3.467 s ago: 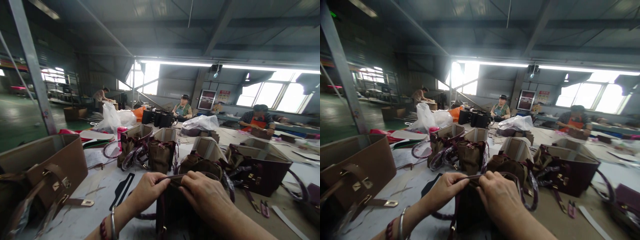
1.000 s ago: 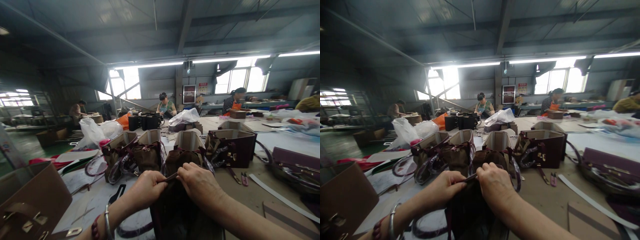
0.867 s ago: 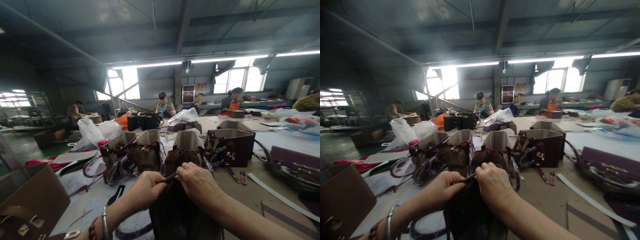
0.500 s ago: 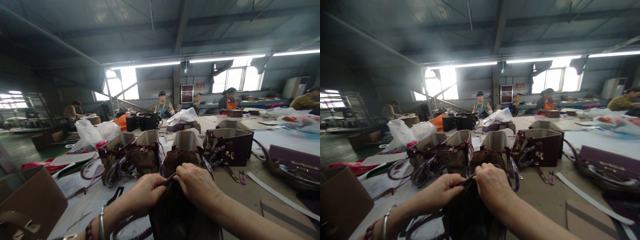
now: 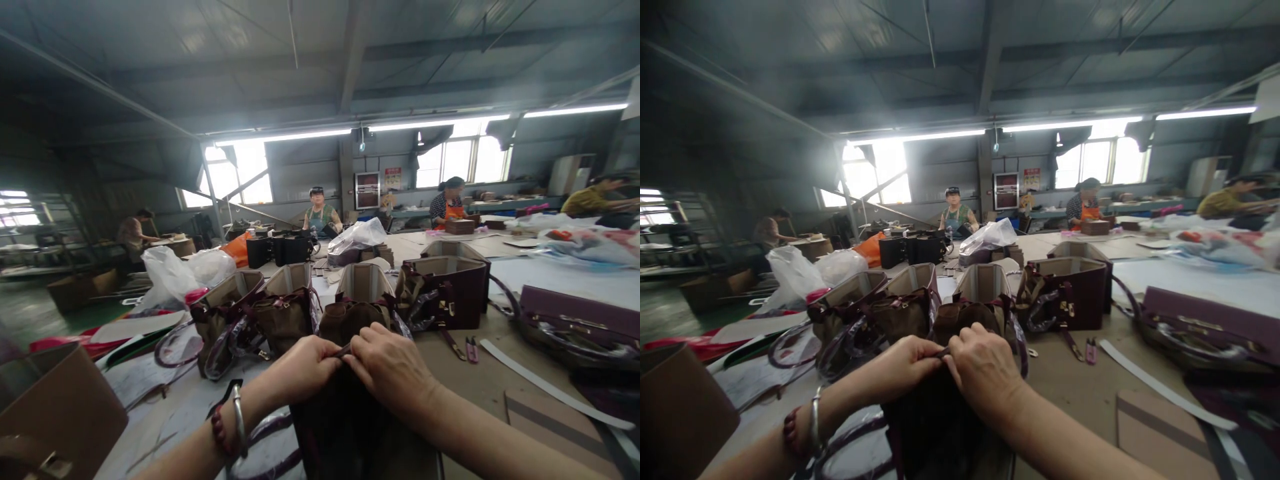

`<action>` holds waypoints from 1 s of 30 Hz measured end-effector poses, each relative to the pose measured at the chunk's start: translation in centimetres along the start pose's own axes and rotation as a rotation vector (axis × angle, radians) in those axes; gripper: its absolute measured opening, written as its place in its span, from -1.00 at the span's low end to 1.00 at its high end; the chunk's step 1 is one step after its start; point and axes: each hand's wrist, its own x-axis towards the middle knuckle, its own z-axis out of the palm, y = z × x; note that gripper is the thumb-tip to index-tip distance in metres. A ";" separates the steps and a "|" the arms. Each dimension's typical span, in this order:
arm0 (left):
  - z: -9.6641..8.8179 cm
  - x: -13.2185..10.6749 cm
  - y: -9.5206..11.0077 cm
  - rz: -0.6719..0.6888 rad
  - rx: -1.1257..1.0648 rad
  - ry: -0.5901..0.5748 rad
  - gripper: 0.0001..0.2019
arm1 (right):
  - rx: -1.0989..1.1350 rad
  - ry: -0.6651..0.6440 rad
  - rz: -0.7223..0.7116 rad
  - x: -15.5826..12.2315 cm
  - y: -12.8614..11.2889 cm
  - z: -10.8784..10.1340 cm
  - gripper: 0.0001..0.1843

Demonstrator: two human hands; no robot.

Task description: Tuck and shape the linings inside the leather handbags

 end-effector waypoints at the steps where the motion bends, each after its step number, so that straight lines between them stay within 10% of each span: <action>1: 0.1 -0.2 0.2 -0.004 0.041 0.025 -0.74 | -0.006 0.021 -0.038 -0.5 0.4 0.1 -0.92; 13: 0.0 -4.5 5.6 -0.042 0.200 0.005 -0.79 | -0.071 0.214 -0.362 -6.7 5.4 0.9 -0.78; 30: -0.5 -3.2 0.7 -0.184 -0.102 -0.036 -0.76 | 0.018 0.145 -0.242 -0.2 1.6 0.5 -0.93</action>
